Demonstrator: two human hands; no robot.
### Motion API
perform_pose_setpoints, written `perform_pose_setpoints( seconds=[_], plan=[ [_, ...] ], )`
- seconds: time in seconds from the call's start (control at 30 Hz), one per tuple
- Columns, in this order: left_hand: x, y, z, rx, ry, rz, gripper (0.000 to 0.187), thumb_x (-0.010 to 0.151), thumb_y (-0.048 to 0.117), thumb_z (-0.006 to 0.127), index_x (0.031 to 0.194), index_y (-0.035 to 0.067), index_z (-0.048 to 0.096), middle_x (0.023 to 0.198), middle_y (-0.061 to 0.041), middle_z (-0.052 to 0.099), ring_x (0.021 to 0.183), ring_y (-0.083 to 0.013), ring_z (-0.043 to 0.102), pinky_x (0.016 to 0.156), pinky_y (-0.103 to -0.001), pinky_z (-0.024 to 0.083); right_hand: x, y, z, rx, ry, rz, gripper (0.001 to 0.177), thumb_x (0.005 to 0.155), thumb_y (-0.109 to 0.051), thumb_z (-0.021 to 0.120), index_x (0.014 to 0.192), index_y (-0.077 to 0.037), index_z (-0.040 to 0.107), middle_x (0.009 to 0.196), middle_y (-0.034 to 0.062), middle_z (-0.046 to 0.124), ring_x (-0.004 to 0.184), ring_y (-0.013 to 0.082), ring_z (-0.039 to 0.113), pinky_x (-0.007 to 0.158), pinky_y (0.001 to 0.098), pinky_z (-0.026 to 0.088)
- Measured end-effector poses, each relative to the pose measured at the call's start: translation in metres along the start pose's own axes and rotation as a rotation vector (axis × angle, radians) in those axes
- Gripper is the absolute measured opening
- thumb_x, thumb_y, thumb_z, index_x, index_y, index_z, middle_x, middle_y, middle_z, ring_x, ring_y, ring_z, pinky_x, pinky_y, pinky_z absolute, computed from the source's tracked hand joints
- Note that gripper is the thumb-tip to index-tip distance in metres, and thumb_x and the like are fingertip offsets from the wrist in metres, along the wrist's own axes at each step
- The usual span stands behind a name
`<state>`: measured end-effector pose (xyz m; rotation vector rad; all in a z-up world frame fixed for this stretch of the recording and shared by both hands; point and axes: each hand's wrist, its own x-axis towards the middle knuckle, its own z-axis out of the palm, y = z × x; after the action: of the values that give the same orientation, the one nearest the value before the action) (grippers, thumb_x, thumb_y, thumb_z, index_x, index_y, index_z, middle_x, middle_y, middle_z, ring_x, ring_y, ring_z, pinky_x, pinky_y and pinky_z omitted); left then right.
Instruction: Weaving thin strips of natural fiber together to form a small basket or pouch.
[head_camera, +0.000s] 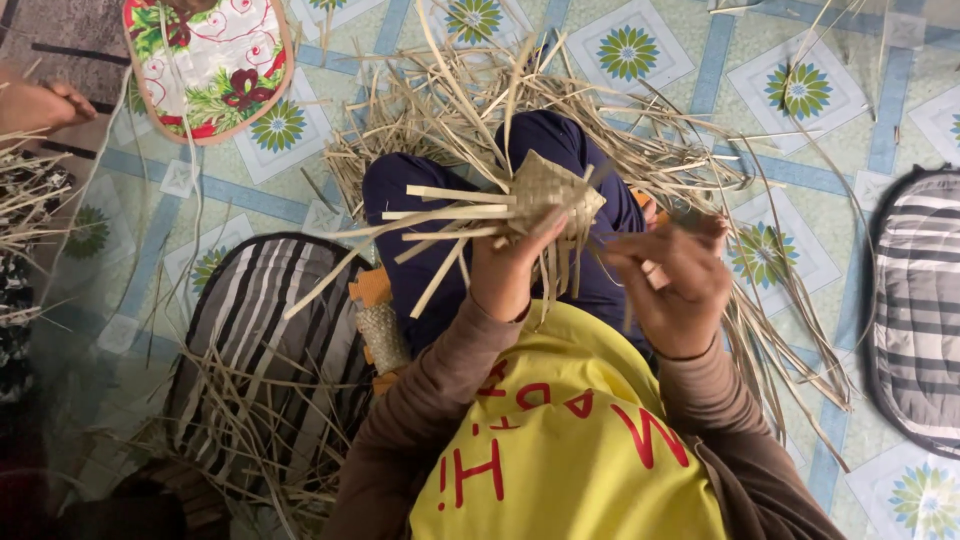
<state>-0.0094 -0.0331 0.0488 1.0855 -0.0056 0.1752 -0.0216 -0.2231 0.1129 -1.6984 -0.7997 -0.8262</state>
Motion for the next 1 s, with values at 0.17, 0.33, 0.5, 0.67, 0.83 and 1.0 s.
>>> perform_pose_setpoints(
  seconds=[0.17,0.33,0.5,0.67,0.83,1.0],
  plan=[
    [-0.006,0.009,0.009,0.193,-0.060,0.247,0.034,0.089,0.009,0.081,0.119,-0.004,0.072,0.121,-0.019,0.073,0.116,-0.0221,0.068,0.113,-0.046,0.049,0.018,-0.041,0.015,-0.279,-0.045,0.084,0.003,0.097,-0.011,0.081,0.097,-0.009,0.079,0.076,-0.0004,0.071,0.080,0.0193,0.066,0.121,0.0388,0.005],
    [-0.006,0.015,0.015,-0.075,0.055,0.081,0.024,0.092,0.013,0.081,0.109,-0.004,0.079,0.115,-0.023,0.076,0.113,-0.0289,0.070,0.108,-0.049,0.051,0.005,-0.034,0.024,-0.351,-0.040,0.189,0.007,0.103,-0.015,0.078,0.103,-0.008,0.076,0.080,0.0028,0.074,0.075,0.0193,0.071,0.117,0.0427,0.015],
    [-0.011,0.064,0.049,0.188,0.016,0.248,0.027,0.075,0.014,0.093,0.083,-0.007,0.077,0.076,-0.024,0.073,0.074,-0.0146,0.069,0.087,-0.040,0.061,-0.003,-0.021,0.035,0.039,-0.017,0.374,0.011,0.094,-0.005,0.082,0.097,0.004,0.076,0.061,0.0106,0.064,0.053,0.0176,0.061,0.053,0.0341,0.050],
    [-0.007,0.052,0.046,0.183,0.093,0.236,0.027,0.072,0.013,0.096,0.077,-0.007,0.078,0.070,-0.025,0.073,0.069,-0.0293,0.075,0.069,-0.042,0.063,-0.009,-0.016,0.036,0.072,-0.052,0.398,0.009,0.091,-0.006,0.084,0.093,0.000,0.077,0.057,0.0075,0.064,0.050,0.0152,0.060,0.055,0.0282,0.050],
    [-0.004,0.036,0.045,0.162,0.135,0.275,0.033,0.067,0.005,0.097,0.083,-0.014,0.075,0.076,-0.027,0.074,0.076,-0.0259,0.074,0.074,-0.043,0.063,-0.013,-0.010,0.035,0.029,-0.084,0.380,0.009,0.089,-0.006,0.085,0.092,-0.002,0.077,0.059,0.0075,0.067,0.051,0.0196,0.064,0.055,0.0288,0.052],
    [-0.003,0.037,0.043,0.145,0.118,0.277,0.025,0.073,0.004,0.094,0.080,-0.012,0.077,0.077,-0.025,0.075,0.076,-0.0285,0.075,0.074,-0.043,0.064,-0.008,-0.015,0.033,0.016,-0.114,0.356,0.011,0.089,-0.005,0.085,0.092,-0.001,0.076,0.056,0.0081,0.063,0.049,0.0179,0.061,0.051,0.0289,0.050]
  ],
)
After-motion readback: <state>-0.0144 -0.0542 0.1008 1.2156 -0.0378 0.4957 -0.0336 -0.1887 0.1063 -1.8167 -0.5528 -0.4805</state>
